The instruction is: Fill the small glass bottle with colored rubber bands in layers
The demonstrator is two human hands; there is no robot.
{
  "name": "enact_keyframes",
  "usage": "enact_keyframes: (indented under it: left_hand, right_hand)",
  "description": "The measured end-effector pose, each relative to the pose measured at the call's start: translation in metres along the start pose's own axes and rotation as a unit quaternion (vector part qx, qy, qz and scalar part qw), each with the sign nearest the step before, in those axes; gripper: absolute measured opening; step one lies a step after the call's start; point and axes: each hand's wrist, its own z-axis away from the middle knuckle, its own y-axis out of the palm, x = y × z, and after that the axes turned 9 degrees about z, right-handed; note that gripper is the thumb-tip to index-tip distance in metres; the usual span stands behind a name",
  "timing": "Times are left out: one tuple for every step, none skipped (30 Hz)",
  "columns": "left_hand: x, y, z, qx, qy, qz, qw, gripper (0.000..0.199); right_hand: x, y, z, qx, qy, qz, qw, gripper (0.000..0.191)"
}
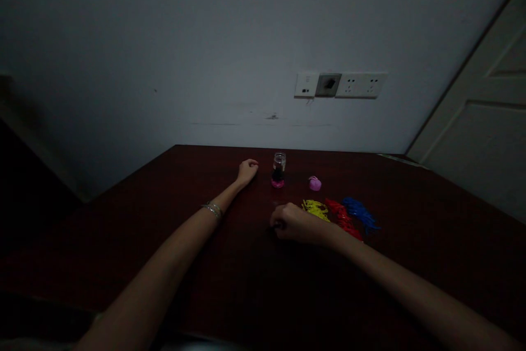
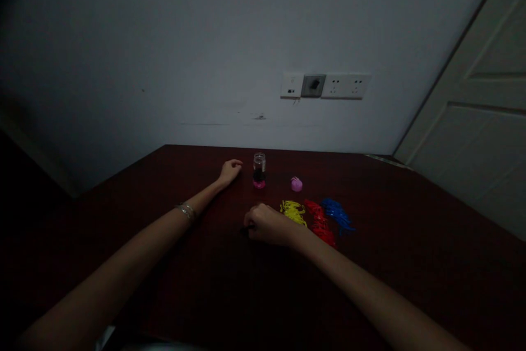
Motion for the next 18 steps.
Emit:
enact_keyframes:
  left_hand:
    - [0.001, 0.000, 0.000, 0.001, -0.002, 0.002, 1.000, 0.028]
    - [0.002, 0.000, -0.001, 0.001, -0.003, 0.003, 1.000, 0.028]
    - [0.003, 0.001, -0.001, 0.000, -0.003, 0.005, 1.000, 0.028]
    - [0.004, 0.001, -0.002, -0.002, -0.003, 0.007, 1.000, 0.028]
    - [0.005, 0.002, -0.002, -0.004, -0.004, 0.010, 1.000, 0.028]
    - [0.007, 0.002, -0.003, -0.007, -0.004, 0.013, 1.000, 0.027]
    - [0.007, 0.002, -0.004, -0.011, -0.003, 0.015, 1.000, 0.027]
    - [0.008, 0.002, -0.004, -0.013, -0.003, 0.017, 1.000, 0.028]
    - [0.009, 0.002, -0.004, -0.015, -0.003, 0.019, 1.000, 0.028]
    - [0.009, 0.002, -0.004, -0.017, -0.004, 0.020, 1.000, 0.029]
    - [0.009, 0.002, -0.004, -0.017, -0.004, 0.020, 1.000, 0.030]
    - [0.008, 0.001, -0.004, -0.017, -0.004, 0.019, 1.000, 0.030]
    - [0.008, 0.001, -0.004, -0.018, -0.005, 0.017, 1.000, 0.030]
    - [0.008, 0.001, -0.004, -0.020, -0.006, 0.016, 1.000, 0.031]
    - [0.007, 0.001, -0.003, -0.021, -0.007, 0.015, 1.000, 0.031]
    - [0.007, 0.001, -0.003, -0.022, -0.007, 0.016, 1.000, 0.030]
    - [0.007, 0.001, -0.003, -0.023, -0.008, 0.017, 1.000, 0.030]
    - [0.007, 0.001, -0.003, -0.023, -0.007, 0.020, 1.000, 0.030]
  right_hand:
    - [0.000, -0.001, 0.000, 0.001, 0.000, -0.007, 1.000, 0.018]
    - [0.000, -0.002, 0.000, 0.002, 0.002, -0.017, 1.000, 0.018]
    - [-0.001, -0.004, 0.000, 0.001, 0.006, -0.028, 1.000, 0.018]
    - [-0.002, -0.006, -0.001, -0.003, 0.014, -0.041, 0.999, 0.018]
    - [-0.003, -0.009, -0.001, -0.008, 0.024, -0.057, 0.998, 0.018]
    - [-0.005, -0.013, -0.002, -0.013, 0.035, -0.076, 0.996, 0.018]
    - [-0.008, -0.018, -0.002, -0.019, 0.045, -0.095, 0.994, 0.018]
    - [-0.011, -0.025, -0.003, -0.027, 0.055, -0.113, 0.992, 0.018]
    - [-0.014, -0.032, -0.005, -0.036, 0.064, -0.126, 0.989, 0.018]
    - [-0.017, -0.041, -0.006, -0.046, 0.071, -0.135, 0.987, 0.018]
    - [-0.021, -0.052, -0.008, -0.059, 0.079, -0.134, 0.986, 0.019]
    - [-0.024, -0.063, -0.010, -0.069, 0.084, -0.131, 0.985, 0.019]
    - [-0.028, -0.074, -0.012, -0.078, 0.088, -0.124, 0.985, 0.019]
    - [-0.032, -0.086, -0.014, -0.087, 0.092, -0.117, 0.985, 0.020]
    - [-0.036, -0.098, -0.017, -0.093, 0.096, -0.114, 0.984, 0.020]
    - [-0.041, -0.108, -0.020, -0.096, 0.102, -0.116, 0.983, 0.021]
    - [-0.046, -0.119, -0.023, -0.097, 0.108, -0.114, 0.983, 0.022]
    - [-0.051, -0.128, -0.027, -0.099, 0.110, -0.103, 0.984, 0.021]
